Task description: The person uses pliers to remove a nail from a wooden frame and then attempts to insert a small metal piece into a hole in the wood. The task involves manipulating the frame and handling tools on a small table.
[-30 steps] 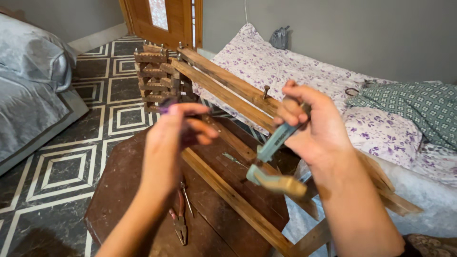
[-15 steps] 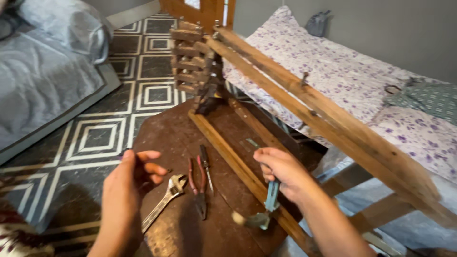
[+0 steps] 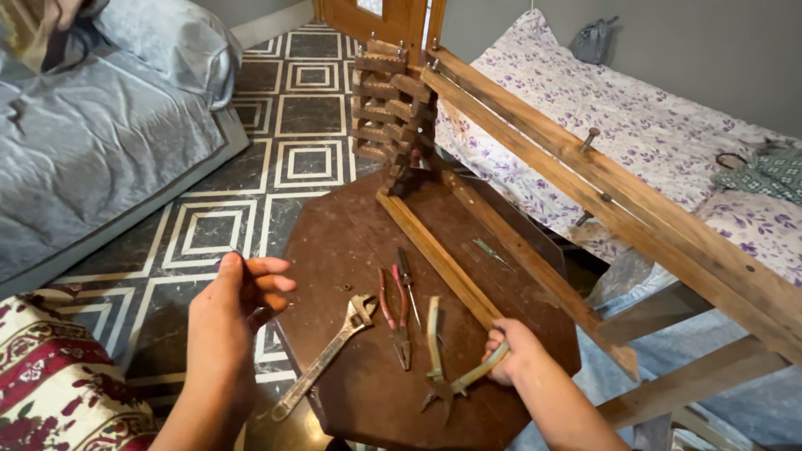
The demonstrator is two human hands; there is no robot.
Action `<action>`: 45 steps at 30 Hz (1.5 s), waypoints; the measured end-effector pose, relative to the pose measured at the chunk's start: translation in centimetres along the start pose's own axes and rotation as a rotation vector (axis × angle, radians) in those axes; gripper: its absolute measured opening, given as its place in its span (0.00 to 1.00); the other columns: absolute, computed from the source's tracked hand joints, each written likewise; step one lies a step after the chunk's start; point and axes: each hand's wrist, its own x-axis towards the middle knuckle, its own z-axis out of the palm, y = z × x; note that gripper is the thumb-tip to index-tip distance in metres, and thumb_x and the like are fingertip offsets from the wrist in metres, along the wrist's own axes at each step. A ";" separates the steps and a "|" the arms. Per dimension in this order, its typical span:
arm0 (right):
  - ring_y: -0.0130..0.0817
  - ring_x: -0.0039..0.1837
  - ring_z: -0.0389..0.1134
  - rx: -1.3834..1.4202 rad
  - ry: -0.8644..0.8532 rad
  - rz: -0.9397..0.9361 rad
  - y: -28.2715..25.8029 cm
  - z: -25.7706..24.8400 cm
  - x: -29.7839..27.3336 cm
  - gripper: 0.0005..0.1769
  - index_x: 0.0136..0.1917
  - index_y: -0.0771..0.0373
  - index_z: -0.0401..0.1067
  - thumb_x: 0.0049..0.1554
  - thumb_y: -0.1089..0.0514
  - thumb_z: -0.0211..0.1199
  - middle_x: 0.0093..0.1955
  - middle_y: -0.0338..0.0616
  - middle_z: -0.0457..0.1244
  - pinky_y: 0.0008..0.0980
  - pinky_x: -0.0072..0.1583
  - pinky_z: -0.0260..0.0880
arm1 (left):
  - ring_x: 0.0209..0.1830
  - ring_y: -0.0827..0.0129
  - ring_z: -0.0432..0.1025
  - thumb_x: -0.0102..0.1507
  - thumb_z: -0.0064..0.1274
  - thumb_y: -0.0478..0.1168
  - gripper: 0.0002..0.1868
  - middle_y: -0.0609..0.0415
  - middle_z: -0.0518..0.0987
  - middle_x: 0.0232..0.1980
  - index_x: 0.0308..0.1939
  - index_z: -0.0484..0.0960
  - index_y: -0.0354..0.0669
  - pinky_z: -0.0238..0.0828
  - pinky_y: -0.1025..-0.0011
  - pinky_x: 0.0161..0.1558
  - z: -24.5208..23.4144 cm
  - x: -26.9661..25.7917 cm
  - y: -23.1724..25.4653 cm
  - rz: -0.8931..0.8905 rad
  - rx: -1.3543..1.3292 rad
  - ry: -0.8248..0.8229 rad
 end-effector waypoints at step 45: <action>0.40 0.58 0.69 -0.884 0.578 -1.600 -9.6 -0.5 -27.4 0.19 0.59 0.60 0.77 0.54 0.57 0.67 0.55 0.47 0.69 0.37 0.60 0.68 | 0.31 0.71 0.70 0.73 0.35 0.53 0.26 0.51 0.81 0.33 0.45 0.83 0.35 0.68 0.72 0.40 7.1 6.9 -0.5 -0.112 -0.024 -0.519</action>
